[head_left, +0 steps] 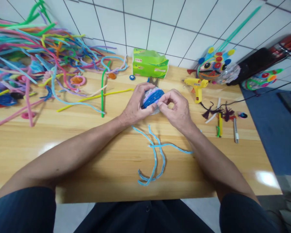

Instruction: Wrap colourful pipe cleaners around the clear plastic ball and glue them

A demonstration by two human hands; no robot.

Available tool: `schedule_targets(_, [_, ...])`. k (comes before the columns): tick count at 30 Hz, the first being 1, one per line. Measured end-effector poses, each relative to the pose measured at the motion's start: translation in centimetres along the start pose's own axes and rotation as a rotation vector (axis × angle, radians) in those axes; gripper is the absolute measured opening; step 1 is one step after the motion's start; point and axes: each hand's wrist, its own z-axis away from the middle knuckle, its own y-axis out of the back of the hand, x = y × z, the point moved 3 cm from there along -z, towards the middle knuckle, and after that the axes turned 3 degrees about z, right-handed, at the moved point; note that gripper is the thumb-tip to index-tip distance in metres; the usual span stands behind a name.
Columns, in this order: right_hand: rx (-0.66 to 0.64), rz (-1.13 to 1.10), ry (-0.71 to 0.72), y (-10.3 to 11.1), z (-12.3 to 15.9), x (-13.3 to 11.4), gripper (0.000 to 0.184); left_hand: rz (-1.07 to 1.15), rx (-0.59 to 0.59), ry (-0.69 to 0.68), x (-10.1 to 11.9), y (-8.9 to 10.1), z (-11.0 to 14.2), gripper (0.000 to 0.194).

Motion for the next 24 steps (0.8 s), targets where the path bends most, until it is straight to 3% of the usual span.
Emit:
schedule_targets(10, [-0.013, 0.016, 0.0, 0.02, -0.02, 0.12, 0.01, -0.01, -0.004, 0.041, 0.28, 0.33, -0.2, 0.064])
schedule_targets(17, [0.025, 0.066, 0.054, -0.25, 0.24, 0.16, 0.012, 0.0, -0.012, 0.058, -0.22, 0.15, -0.07, 0.066])
schedule_targets(24, [0.071, 0.069, 0.01, -0.74, 0.68, -0.04, 0.011, 0.019, -0.006, 0.038, -0.48, 0.05, -0.02, 0.064])
